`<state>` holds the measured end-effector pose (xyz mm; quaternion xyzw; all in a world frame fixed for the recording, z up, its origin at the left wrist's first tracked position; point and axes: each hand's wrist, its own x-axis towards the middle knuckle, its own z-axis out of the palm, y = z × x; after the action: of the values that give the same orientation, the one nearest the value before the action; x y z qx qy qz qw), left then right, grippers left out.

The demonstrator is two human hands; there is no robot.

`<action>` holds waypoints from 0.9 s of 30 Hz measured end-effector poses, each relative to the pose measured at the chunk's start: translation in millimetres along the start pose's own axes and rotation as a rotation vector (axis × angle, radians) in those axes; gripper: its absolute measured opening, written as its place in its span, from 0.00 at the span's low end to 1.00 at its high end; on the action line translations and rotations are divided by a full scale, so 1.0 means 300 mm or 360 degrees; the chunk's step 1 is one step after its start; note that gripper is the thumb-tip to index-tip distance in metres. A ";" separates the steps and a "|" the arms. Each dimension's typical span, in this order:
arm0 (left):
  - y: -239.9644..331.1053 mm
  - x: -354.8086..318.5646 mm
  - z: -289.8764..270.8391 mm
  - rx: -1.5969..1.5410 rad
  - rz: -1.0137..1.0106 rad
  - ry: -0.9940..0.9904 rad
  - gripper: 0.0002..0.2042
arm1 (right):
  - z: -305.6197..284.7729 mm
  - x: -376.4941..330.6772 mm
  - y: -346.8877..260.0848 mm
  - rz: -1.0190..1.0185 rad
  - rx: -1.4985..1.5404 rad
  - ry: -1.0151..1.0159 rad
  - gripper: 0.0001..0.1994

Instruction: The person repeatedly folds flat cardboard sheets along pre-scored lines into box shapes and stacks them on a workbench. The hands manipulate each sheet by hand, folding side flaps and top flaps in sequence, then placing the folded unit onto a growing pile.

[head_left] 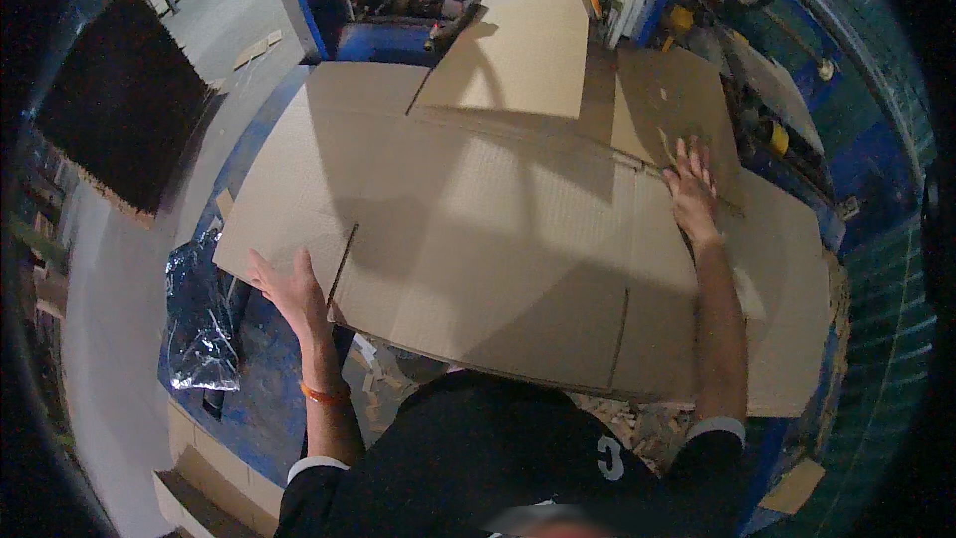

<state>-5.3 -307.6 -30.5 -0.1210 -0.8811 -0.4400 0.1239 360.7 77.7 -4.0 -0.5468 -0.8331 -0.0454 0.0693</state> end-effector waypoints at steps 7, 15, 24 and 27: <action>0.019 0.043 -0.023 -0.0446 0.0100 0.0028 0.35 | -0.152 -0.251 0.034 -0.0322 0.0009 -0.0045 0.30; 0.068 0.142 0.027 -0.2067 -0.0806 -0.0045 0.29 | -0.212 -1.006 0.431 0.1023 -0.1102 0.0016 0.22; 0.053 0.192 0.025 -0.1500 -0.0384 0.0113 0.34 | 0.051 -1.060 0.763 0.1286 -0.0526 0.0388 0.21; 0.059 0.197 -0.011 -0.1826 -0.0581 0.0080 0.34 | 0.038 -1.043 0.825 0.1420 0.0066 0.0785 0.21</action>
<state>-54.8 -293.8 3.9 -0.0049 -0.5064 -0.8621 -0.0178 709.9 -105.1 -66.9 -0.8208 -0.4782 -0.1225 0.2874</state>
